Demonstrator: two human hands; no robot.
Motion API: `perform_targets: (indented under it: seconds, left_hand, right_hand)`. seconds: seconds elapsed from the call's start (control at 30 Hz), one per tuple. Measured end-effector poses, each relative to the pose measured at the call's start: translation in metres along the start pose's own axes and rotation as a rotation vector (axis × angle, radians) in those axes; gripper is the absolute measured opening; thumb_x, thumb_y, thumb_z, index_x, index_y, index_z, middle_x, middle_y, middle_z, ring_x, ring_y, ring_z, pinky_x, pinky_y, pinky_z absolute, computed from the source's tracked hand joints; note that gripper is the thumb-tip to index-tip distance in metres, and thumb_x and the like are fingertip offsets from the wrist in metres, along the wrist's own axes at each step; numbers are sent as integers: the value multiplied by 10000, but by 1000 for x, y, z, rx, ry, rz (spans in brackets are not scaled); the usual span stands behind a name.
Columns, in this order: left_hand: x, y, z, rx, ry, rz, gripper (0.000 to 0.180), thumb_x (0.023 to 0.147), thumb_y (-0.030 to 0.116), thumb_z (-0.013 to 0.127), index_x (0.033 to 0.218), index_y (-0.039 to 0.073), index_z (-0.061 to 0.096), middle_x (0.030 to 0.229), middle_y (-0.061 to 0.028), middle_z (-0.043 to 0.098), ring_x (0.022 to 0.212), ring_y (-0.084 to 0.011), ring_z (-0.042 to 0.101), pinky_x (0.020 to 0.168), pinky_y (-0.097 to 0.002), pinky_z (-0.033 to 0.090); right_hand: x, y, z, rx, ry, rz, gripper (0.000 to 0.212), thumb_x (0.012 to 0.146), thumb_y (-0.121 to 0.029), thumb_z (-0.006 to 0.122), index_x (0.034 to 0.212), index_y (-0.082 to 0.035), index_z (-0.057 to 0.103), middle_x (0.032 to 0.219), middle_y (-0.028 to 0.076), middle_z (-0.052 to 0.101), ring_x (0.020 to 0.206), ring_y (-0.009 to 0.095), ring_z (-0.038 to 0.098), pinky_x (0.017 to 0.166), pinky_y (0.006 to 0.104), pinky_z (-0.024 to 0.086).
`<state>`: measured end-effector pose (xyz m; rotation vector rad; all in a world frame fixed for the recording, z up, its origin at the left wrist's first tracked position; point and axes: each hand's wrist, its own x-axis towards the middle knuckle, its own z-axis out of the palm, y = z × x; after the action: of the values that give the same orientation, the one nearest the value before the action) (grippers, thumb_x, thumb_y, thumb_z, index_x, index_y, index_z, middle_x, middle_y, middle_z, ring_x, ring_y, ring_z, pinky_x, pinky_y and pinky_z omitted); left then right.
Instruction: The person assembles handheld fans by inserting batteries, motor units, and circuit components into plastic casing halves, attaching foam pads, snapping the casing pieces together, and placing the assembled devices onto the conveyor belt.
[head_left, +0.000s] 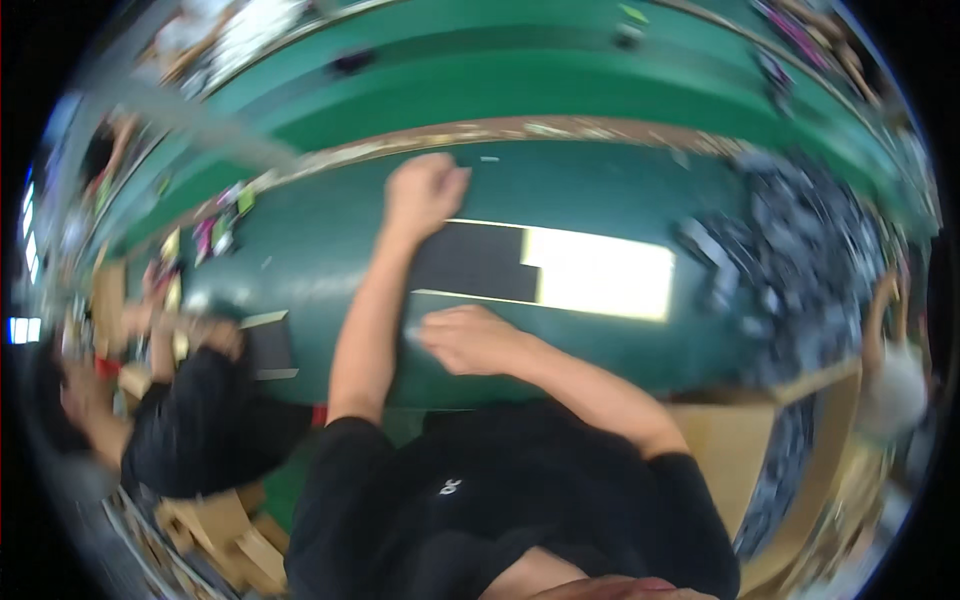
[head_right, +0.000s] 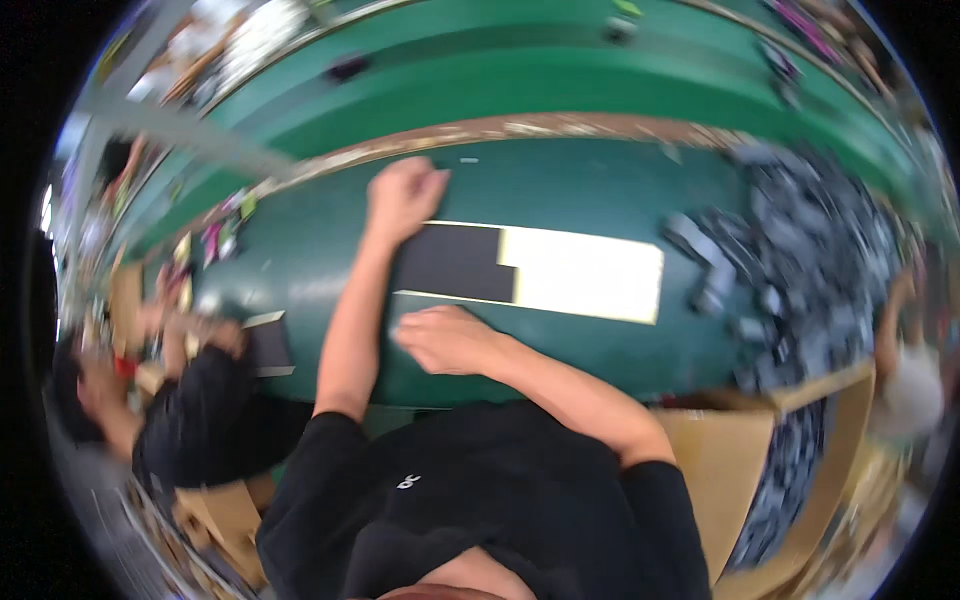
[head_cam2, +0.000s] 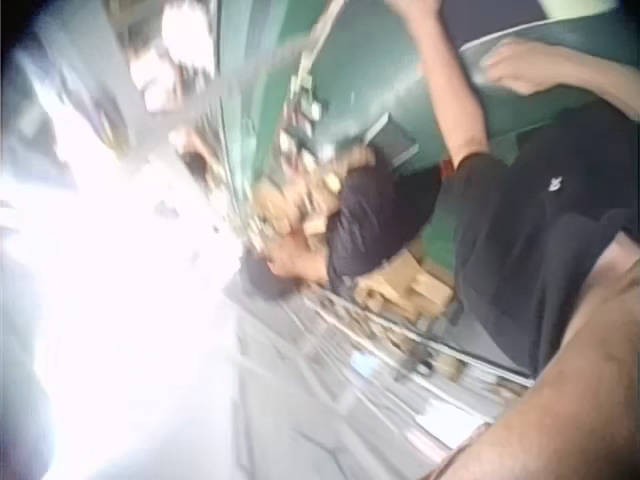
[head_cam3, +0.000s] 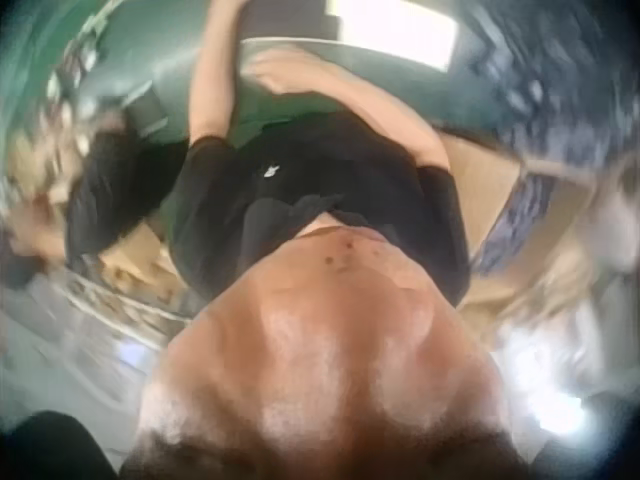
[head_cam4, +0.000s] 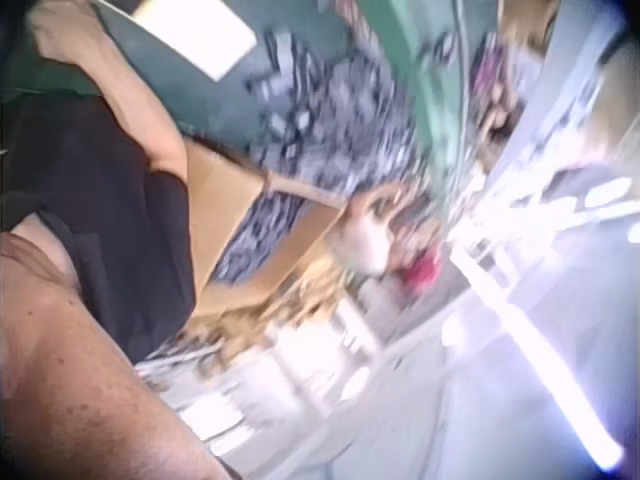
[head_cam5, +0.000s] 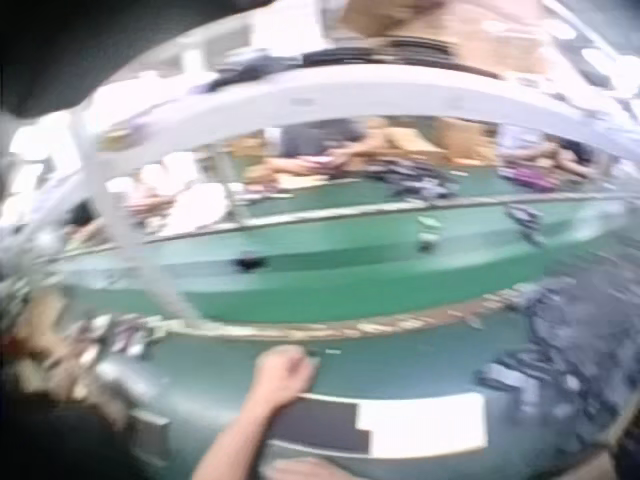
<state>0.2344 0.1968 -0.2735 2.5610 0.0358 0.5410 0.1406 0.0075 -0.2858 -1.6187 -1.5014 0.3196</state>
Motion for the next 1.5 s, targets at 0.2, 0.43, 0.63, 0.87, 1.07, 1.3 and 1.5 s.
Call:
perform_targets:
  seconds: [0.2,0.43,0.63,0.87,1.07,1.3,1.5]
  left_hand:
    - [-10,-11,-13,-79,72,4,258,841,212,742,700,65,583,716,-144,620,748,-372,639,683,-491,509]
    - [-12,-14,-3,-107,242,70,202,824,151,760,856,64,581,882,-138,559,855,-352,581,748,-463,488]
    - [-12,-10,-5,40,330,-62,265,771,145,800,933,65,605,1041,-130,549,1012,-330,508,851,-453,431]
    - [-10,-11,2,105,413,-136,442,772,172,783,1139,18,589,1238,-236,496,1298,-461,427,1067,-596,352]
    - [-16,-15,3,118,355,-202,495,816,222,749,1227,2,583,1384,-297,458,1412,-525,346,1200,-647,241]
    - [-17,-9,-3,95,322,-215,477,869,208,735,1242,-16,540,1423,-306,433,1442,-525,322,1218,-639,230]
    - [-11,-3,-5,134,293,-190,471,895,207,704,1266,-21,524,1442,-321,413,1446,-527,313,1223,-631,227]
  right_hand:
    - [11,-17,-7,106,-66,-29,36,844,-41,588,822,-31,562,804,136,584,779,352,650,709,474,529]
    - [23,-30,-47,201,268,208,179,763,123,520,768,-1,649,758,120,623,617,239,612,555,347,455]
    - [11,-7,-118,-360,425,207,239,781,109,554,954,-15,662,988,161,616,937,335,621,822,426,494]
    - [-84,51,-203,-1228,490,453,372,991,-240,629,1287,-15,637,1346,236,597,1263,430,538,1048,535,449]
    - [-150,96,-223,-1174,465,649,337,1015,-296,613,1128,11,690,1275,256,631,1176,447,588,983,534,476]
    - [-132,64,-239,-1282,625,451,273,902,-238,619,866,10,729,872,221,701,815,414,658,749,509,516]
    - [-108,55,-237,-1137,819,292,250,945,-296,700,951,-48,732,1031,151,730,942,388,681,856,510,534]
